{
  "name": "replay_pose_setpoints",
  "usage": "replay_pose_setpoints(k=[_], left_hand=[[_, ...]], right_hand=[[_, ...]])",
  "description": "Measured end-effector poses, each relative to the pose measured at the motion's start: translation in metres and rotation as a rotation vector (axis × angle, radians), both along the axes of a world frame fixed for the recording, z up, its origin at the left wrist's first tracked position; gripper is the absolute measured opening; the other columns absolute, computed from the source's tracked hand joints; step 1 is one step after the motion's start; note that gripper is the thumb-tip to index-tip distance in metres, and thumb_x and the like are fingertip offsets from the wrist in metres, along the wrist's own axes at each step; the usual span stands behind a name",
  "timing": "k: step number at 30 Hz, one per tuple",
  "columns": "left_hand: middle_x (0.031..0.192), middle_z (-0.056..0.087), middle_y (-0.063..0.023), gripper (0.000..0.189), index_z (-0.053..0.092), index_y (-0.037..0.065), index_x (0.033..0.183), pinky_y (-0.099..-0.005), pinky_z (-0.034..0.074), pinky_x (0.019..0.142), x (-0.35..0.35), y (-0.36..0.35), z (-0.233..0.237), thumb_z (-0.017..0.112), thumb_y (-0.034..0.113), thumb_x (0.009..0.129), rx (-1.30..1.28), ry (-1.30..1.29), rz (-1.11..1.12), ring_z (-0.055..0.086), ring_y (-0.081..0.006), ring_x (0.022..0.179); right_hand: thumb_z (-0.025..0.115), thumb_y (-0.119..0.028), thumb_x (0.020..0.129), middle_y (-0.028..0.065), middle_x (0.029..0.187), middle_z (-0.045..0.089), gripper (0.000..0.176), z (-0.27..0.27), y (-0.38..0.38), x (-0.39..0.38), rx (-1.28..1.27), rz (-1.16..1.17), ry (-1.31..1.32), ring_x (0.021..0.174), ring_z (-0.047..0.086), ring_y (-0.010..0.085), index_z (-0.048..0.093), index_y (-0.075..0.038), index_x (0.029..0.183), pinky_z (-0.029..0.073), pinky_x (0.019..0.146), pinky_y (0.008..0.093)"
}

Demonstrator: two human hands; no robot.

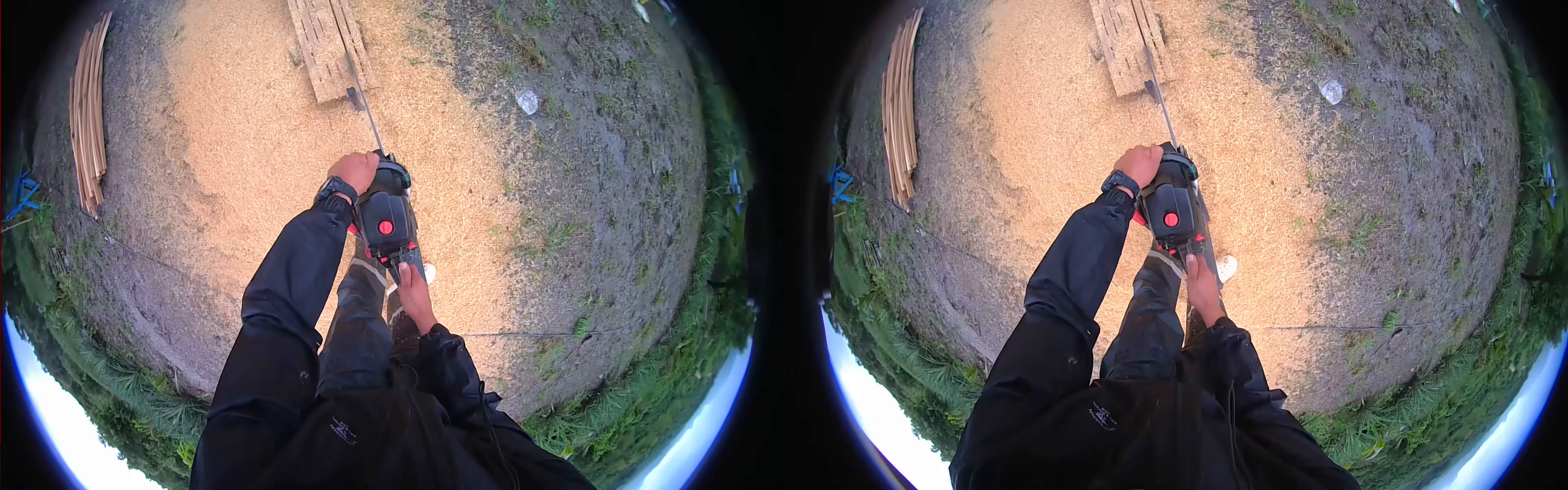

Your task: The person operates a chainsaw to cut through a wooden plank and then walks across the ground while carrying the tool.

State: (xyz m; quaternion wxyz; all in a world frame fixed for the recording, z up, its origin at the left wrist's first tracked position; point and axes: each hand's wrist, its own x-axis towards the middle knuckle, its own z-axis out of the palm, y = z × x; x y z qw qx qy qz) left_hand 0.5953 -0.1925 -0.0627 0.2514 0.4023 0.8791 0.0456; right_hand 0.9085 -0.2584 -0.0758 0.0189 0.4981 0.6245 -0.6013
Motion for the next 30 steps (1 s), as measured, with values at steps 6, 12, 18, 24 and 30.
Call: replay_pose_setpoints(k=[6, 12, 18, 24, 30], left_hand=[[0.105, 0.072, -0.0249, 0.049, 0.070, 0.001, 0.102, -0.0539, 0.053, 0.089, 0.006, 0.003, 0.017, 0.034, 0.034, 0.102, 0.010, -0.047, 0.056, 0.067, -0.0470, 0.097], [0.112, 0.072, -0.0221, 0.050, 0.072, 0.005, 0.108, -0.0538, 0.054, 0.091, 0.010, -0.006, 0.016, 0.034, 0.036, 0.101, -0.047, -0.045, 0.007, 0.068, -0.0443, 0.103], [0.109, 0.074, -0.0204, 0.047, 0.072, 0.007, 0.110, -0.0535, 0.055, 0.091, 0.019, -0.001, 0.063, 0.034, 0.035, 0.101, -0.121, -0.176, 0.161, 0.070, -0.0429, 0.102], [0.105, 0.072, -0.0267, 0.056, 0.076, 0.001, 0.099, -0.0540, 0.054, 0.091, 0.016, -0.005, 0.074, 0.034, 0.039, 0.100, -0.027, -0.219, 0.146, 0.069, -0.0469, 0.099], [0.112, 0.072, -0.0226, 0.057, 0.075, 0.005, 0.109, -0.0537, 0.052, 0.096, -0.025, 0.018, 0.100, 0.032, 0.041, 0.099, -0.087, -0.309, 0.153, 0.068, -0.0434, 0.105]], right_hand=[[0.035, -0.053, 0.108, 0.0337, 0.114, 0.065, 0.058, 0.008, -0.002, 0.005, -0.015, 0.013, -0.006, 0.113, 0.058, 0.0547, 0.058, -0.002, 0.123, 0.046, 0.094, 0.0559], [0.036, -0.048, 0.109, 0.0312, 0.106, 0.065, 0.057, 0.028, -0.008, 0.014, 0.015, 0.020, -0.046, 0.104, 0.063, 0.0485, 0.059, 0.004, 0.116, 0.047, 0.090, 0.0487], [0.037, -0.046, 0.109, 0.0278, 0.101, 0.066, 0.055, 0.055, -0.009, 0.018, -0.044, 0.027, -0.061, 0.096, 0.065, 0.0435, 0.060, 0.003, 0.119, 0.049, 0.086, 0.0474], [0.037, -0.045, 0.110, 0.0236, 0.093, 0.066, 0.053, 0.086, -0.004, 0.015, -0.074, 0.043, -0.110, 0.082, 0.066, 0.0358, 0.060, 0.002, 0.119, 0.051, 0.076, 0.0458], [0.037, -0.047, 0.109, 0.0235, 0.090, 0.065, 0.056, 0.133, 0.019, -0.026, -0.110, 0.068, -0.193, 0.078, 0.065, 0.0352, 0.061, 0.002, 0.117, 0.050, 0.073, 0.0450]])
